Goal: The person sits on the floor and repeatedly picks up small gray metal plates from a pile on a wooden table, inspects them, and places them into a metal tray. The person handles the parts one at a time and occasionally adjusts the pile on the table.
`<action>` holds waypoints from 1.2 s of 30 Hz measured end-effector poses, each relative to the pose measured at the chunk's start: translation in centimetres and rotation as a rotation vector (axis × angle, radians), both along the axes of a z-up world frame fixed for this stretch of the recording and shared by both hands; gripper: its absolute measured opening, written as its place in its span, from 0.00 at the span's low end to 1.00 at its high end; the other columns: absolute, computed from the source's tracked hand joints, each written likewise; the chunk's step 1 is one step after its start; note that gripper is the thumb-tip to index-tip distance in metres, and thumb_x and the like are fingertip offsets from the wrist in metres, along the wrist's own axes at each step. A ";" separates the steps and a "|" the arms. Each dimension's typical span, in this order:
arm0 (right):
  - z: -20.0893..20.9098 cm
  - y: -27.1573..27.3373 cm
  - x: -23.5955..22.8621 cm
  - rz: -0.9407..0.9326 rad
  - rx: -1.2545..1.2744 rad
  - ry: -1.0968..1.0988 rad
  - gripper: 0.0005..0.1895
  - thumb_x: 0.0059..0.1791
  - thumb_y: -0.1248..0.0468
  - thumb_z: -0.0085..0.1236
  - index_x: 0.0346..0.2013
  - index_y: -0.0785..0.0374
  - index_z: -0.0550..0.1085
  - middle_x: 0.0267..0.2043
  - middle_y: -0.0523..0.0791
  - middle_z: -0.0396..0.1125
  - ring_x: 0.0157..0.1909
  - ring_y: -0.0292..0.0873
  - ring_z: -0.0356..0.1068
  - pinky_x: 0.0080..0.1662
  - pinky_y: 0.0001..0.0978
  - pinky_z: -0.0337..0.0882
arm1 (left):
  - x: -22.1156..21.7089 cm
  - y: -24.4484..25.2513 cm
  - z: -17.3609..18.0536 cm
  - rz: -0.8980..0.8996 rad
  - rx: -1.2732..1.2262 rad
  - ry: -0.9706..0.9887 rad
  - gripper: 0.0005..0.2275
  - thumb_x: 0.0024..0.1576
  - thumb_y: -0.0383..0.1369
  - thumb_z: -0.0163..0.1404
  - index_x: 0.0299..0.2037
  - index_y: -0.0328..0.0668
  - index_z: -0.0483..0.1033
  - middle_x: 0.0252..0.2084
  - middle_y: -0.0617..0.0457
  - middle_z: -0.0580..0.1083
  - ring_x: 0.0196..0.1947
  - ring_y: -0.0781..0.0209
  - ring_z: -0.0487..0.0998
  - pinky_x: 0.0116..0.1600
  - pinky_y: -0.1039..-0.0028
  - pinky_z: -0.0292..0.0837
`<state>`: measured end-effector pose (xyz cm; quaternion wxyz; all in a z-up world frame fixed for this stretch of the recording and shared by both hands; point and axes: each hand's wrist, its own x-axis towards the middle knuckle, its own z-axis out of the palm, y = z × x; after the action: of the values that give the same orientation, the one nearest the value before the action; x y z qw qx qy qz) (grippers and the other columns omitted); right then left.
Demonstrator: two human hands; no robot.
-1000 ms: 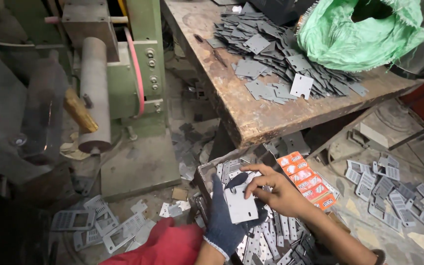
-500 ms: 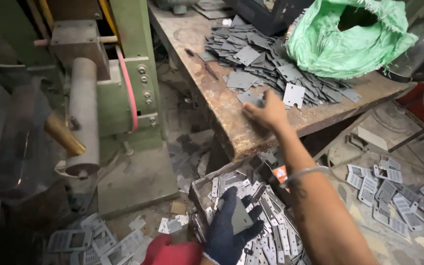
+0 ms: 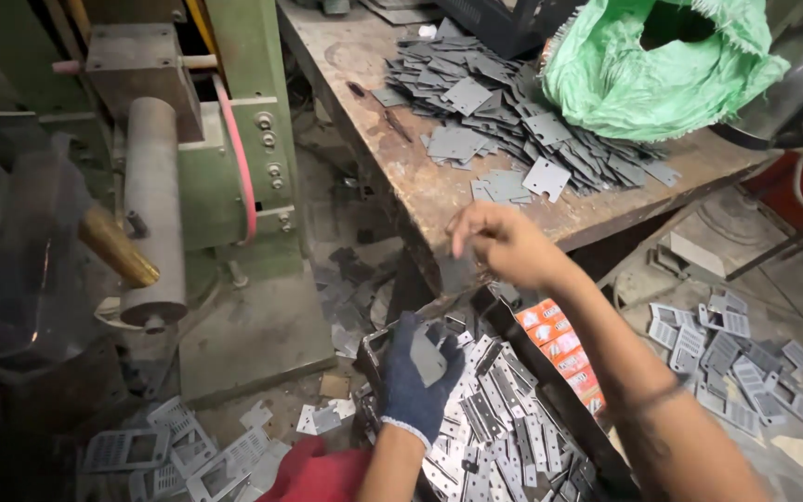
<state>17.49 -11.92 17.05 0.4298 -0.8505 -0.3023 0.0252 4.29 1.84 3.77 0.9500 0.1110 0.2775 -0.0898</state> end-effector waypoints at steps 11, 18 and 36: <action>-4.3 1.0 -11.3 0.138 -0.284 -0.436 0.11 0.31 0.77 0.56 0.24 0.61 0.73 0.56 0.50 0.66 0.61 0.56 0.64 0.57 0.46 0.65 | -0.4 -0.4 -2.7 -0.237 -0.003 -0.432 0.26 0.63 0.61 0.35 0.47 0.48 0.75 0.41 0.52 0.77 0.42 0.56 0.79 0.45 0.63 0.79; -9.9 -1.3 -10.2 -0.068 0.213 -0.037 0.14 0.45 0.80 0.53 0.31 0.60 0.79 0.55 0.48 0.67 0.60 0.46 0.68 0.59 0.35 0.66 | -2.7 1.1 4.1 -0.307 0.034 -0.251 0.25 0.58 0.61 0.36 0.51 0.56 0.76 0.43 0.56 0.79 0.40 0.59 0.80 0.42 0.64 0.78; -4.8 -2.7 -13.2 0.059 -0.150 -0.104 0.43 0.43 0.53 0.68 0.68 0.66 0.62 0.67 0.53 0.62 0.70 0.51 0.61 0.67 0.44 0.59 | -2.0 0.1 -2.8 -0.193 -0.141 -0.463 0.19 0.59 0.28 0.46 0.62 0.39 0.69 0.54 0.44 0.75 0.52 0.49 0.79 0.55 0.60 0.79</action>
<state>4.31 -14.66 12.28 0.3476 -0.8711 -0.3465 0.0163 2.33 1.95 1.00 0.9806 0.0881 0.0337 -0.1716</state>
